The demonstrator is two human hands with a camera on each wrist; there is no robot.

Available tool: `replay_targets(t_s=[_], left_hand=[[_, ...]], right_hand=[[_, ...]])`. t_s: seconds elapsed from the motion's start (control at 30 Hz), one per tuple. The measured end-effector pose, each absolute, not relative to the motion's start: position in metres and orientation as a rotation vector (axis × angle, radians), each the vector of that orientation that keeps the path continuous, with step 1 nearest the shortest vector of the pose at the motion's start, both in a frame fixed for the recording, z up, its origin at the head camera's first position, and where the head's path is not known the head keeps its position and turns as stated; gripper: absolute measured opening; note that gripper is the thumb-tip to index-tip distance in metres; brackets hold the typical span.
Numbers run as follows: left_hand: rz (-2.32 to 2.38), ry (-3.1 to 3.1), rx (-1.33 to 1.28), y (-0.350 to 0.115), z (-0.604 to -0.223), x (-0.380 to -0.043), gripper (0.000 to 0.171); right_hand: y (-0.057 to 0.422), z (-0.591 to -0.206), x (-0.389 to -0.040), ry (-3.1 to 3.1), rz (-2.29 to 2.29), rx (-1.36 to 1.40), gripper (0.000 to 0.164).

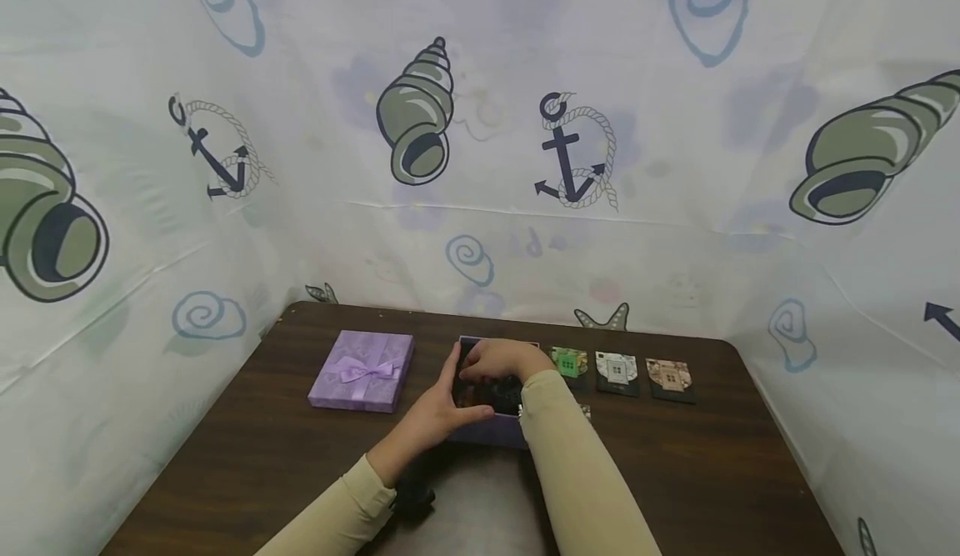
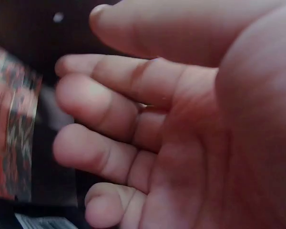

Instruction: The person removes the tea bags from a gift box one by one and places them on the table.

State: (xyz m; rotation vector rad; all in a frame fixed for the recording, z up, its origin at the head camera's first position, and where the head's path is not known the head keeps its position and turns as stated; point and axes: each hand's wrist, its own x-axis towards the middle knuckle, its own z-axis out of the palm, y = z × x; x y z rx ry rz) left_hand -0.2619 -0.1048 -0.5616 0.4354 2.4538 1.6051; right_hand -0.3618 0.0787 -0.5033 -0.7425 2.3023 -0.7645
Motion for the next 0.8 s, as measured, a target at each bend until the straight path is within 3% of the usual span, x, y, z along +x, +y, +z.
replay_targets(t_s=[0.23, 0.5, 0.8], left_hand=[[1.580, 2.467, 0.406, -0.103, -0.559, -0.260, 0.128], [1.580, 2.480, 0.398, -0.102, -0.558, -0.260, 0.129], [1.562, 2.497, 0.384, -0.102, -0.560, -0.261, 0.128]], right_hand=[[0.084, -0.519, -0.364, 2.254, -0.758, -0.696, 0.024], [0.084, -0.524, -0.363, 2.258, -0.755, -0.676, 0.034], [0.083, -0.526, -0.361, 2.237, -0.720, -0.692, 0.012]])
